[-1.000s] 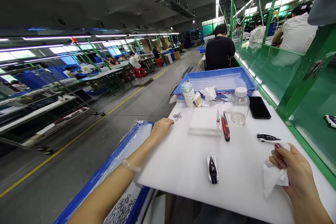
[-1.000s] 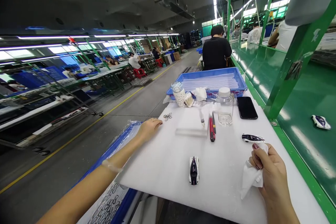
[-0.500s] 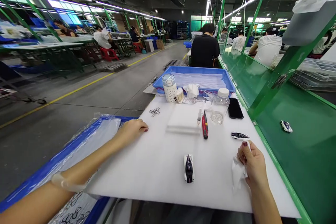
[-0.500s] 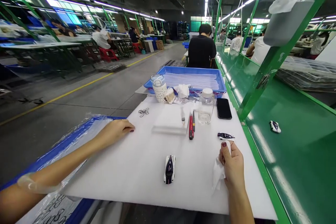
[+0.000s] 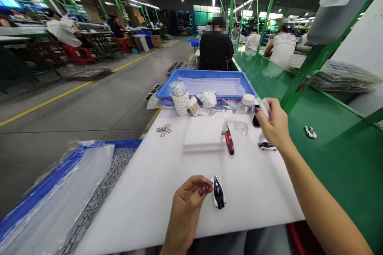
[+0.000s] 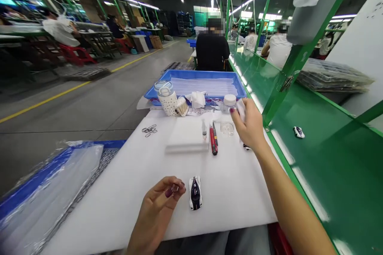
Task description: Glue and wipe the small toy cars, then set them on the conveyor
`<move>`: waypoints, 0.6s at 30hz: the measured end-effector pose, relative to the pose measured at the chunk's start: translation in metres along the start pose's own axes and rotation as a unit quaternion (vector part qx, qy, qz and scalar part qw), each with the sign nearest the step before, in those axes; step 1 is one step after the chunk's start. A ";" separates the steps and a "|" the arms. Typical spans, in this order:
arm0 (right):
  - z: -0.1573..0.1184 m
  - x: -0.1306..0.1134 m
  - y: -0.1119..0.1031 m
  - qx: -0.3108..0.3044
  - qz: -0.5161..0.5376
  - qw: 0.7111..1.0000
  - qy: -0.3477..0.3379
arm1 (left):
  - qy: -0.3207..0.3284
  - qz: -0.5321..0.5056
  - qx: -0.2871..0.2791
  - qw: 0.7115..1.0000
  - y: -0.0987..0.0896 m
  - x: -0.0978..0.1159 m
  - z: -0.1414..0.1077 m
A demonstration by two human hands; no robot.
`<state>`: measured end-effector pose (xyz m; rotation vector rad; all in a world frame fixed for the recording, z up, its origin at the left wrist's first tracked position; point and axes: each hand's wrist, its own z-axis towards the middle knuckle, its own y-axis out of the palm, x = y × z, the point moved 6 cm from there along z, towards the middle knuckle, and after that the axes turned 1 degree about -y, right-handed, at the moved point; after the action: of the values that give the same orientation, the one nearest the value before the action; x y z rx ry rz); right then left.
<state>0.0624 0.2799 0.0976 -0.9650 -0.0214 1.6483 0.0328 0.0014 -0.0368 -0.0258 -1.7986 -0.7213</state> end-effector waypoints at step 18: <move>-0.023 0.155 -0.043 0.385 0.331 0.803 0.313 | -0.095 -0.042 -0.009 0.995 -0.010 -0.030 0.003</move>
<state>0.1117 0.4110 0.0146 -0.8445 1.4745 1.6020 0.0372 0.0047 -0.0677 -0.0302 -1.9840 -0.8171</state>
